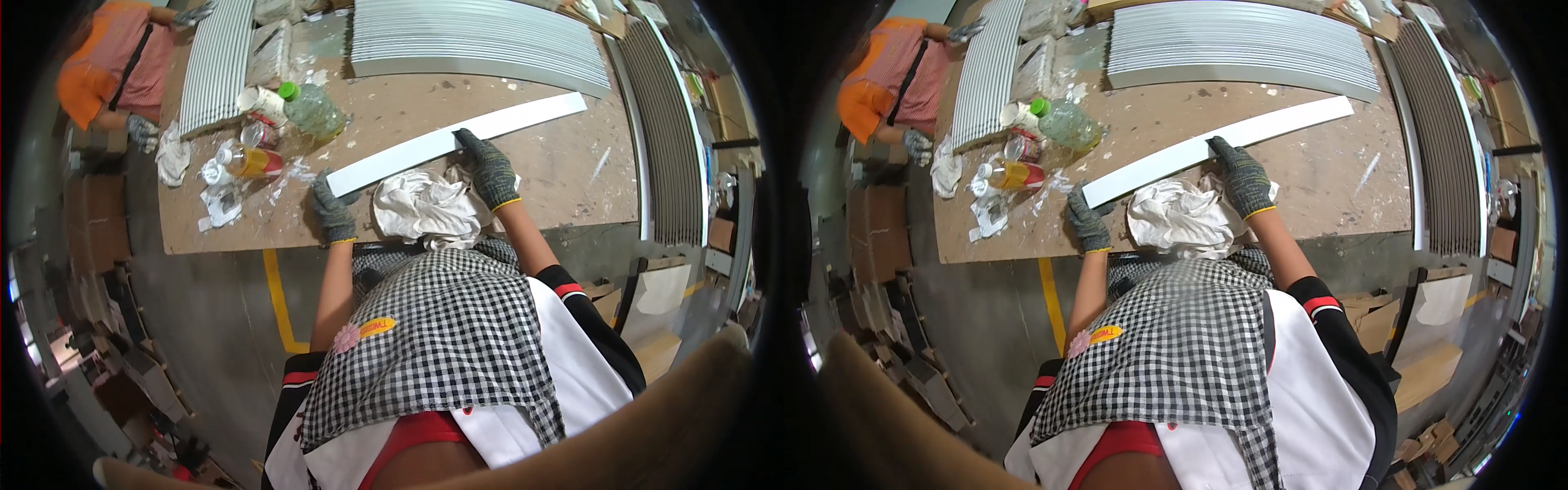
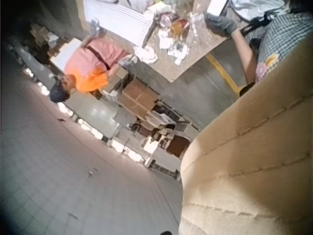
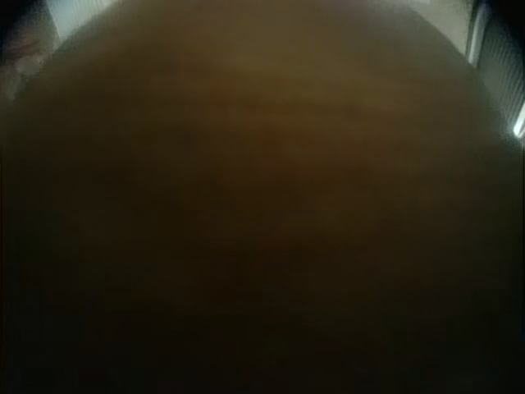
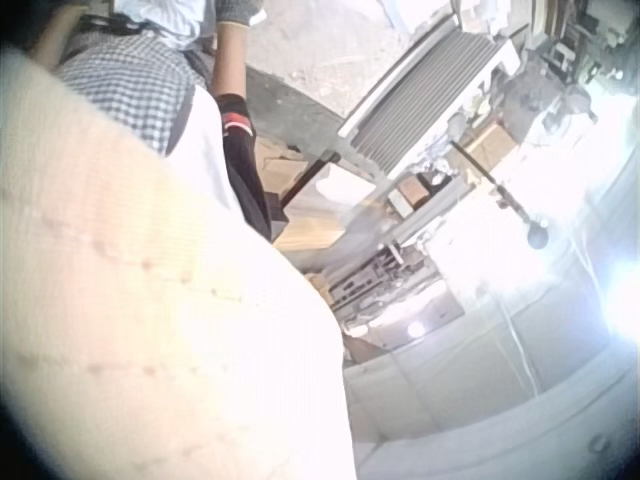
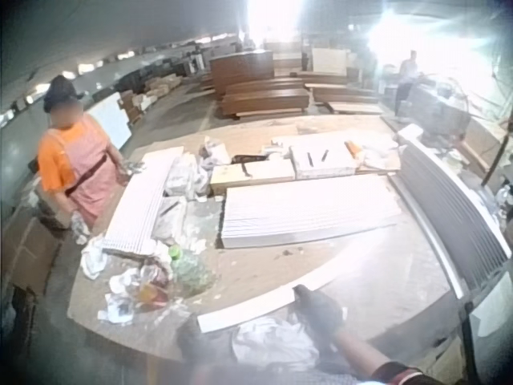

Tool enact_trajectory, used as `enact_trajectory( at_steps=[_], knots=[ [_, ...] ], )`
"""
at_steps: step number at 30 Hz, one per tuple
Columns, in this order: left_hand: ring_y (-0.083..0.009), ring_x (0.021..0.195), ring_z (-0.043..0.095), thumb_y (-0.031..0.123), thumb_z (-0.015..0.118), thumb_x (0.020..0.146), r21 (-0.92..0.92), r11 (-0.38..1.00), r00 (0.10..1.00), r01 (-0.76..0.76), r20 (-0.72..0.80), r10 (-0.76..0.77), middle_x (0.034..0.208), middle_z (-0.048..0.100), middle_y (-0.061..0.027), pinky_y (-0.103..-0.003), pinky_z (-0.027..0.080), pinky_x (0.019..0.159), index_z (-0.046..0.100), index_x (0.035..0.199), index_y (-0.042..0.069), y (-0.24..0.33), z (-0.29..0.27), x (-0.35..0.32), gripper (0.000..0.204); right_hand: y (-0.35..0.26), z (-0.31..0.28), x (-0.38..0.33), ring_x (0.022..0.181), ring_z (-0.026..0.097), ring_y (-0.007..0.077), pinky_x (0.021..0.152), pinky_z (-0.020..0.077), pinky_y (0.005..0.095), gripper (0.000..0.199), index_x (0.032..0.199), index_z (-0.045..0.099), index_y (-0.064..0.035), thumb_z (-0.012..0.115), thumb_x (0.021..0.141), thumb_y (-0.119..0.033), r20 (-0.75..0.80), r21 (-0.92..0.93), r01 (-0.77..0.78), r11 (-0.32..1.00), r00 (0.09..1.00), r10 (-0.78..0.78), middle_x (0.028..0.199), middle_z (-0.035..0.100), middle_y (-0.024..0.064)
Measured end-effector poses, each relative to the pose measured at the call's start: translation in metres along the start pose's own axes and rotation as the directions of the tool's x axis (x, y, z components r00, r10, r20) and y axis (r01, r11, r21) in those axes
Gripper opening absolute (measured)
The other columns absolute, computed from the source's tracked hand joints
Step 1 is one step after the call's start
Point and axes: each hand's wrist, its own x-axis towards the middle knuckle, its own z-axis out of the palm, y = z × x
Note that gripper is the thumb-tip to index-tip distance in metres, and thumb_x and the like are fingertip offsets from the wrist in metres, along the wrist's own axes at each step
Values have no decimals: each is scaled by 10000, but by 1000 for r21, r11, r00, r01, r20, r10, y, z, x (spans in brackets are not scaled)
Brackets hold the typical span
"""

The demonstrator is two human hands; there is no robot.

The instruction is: Cleaning individual wooden slats with a white cloth at a workbench in a factory setting.

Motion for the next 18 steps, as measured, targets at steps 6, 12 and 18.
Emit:
enact_trajectory(
  at_steps=[6, 12, 18],
  knots=[
    [-243, 869, 674, 565, 393, 953, -59, 995, 991, 85, 111, -78, 1090, 618, -106, -360, 602, 608, 567, 1236, 57, -3, 4, 6, 607, -78, 31, 15, 1008, 635, 369, 830, 502, 468, 633, 1449, 358, -185, 591, 862, -222, 498, -223, 225, 949, 863, -87, 1153, 622, 189],
    [-214, 1034, 619, 13, 746, 728, 553, 661, 855, -508, 420, 306, 1128, 619, -112, -335, 498, 909, 544, 1234, 26, -1, -19, 17, 546, -102, 95, 27, 962, 652, 357, 806, 491, 493, 510, 1428, 410, -225, 499, 926, -217, 549, -64, 346, 936, 796, -256, 1102, 641, 166],
    [-251, 1039, 622, 15, 768, 685, 562, 646, 856, -517, 363, 369, 1112, 627, -122, -346, 497, 910, 580, 1201, 38, 0, -20, 5, 550, -113, 97, 20, 892, 663, 366, 743, 508, 458, 478, 1388, 460, -184, 522, 917, -235, 516, 52, 312, 949, 805, -293, 995, 676, 180]
  ],
)
